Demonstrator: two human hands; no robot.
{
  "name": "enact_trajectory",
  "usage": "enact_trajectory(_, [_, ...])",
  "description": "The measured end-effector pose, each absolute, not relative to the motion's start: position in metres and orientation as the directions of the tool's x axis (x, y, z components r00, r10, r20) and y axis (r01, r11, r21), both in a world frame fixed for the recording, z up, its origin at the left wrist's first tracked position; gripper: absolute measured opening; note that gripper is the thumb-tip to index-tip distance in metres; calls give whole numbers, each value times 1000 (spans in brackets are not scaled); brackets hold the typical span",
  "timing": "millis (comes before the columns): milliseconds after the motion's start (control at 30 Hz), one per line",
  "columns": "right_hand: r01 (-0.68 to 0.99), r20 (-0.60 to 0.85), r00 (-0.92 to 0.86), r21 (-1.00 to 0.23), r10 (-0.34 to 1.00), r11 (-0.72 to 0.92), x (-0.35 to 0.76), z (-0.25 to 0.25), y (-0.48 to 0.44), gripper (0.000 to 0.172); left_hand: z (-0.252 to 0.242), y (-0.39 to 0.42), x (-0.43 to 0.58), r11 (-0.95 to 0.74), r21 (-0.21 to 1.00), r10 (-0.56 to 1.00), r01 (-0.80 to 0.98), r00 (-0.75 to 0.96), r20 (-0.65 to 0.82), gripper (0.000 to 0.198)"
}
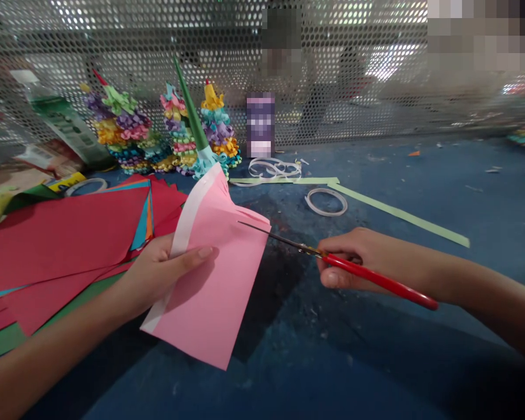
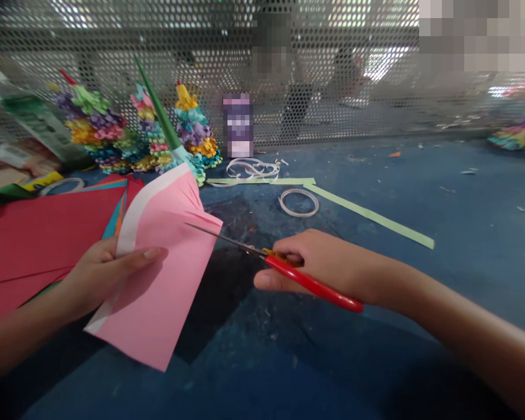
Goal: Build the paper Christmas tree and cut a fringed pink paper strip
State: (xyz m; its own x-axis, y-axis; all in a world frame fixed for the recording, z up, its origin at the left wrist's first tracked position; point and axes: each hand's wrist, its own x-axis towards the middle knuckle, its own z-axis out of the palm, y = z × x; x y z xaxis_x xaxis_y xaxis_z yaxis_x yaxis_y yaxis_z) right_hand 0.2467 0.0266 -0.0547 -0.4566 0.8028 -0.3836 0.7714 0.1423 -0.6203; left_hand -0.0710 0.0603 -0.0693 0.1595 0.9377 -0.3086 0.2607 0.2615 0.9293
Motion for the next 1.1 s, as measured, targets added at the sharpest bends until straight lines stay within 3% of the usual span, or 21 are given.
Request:
enact_trajectory(500, [773,-405,-427,-627,808,94,245,-54,29,45,-78,67,-81,258,922,921,290,215,-325,31])
enact_trajectory(1100, [808,-443,-341,-589,829,18,238,-56,34,48,-73,67,-75,375,910,885,176,222,-408,27])
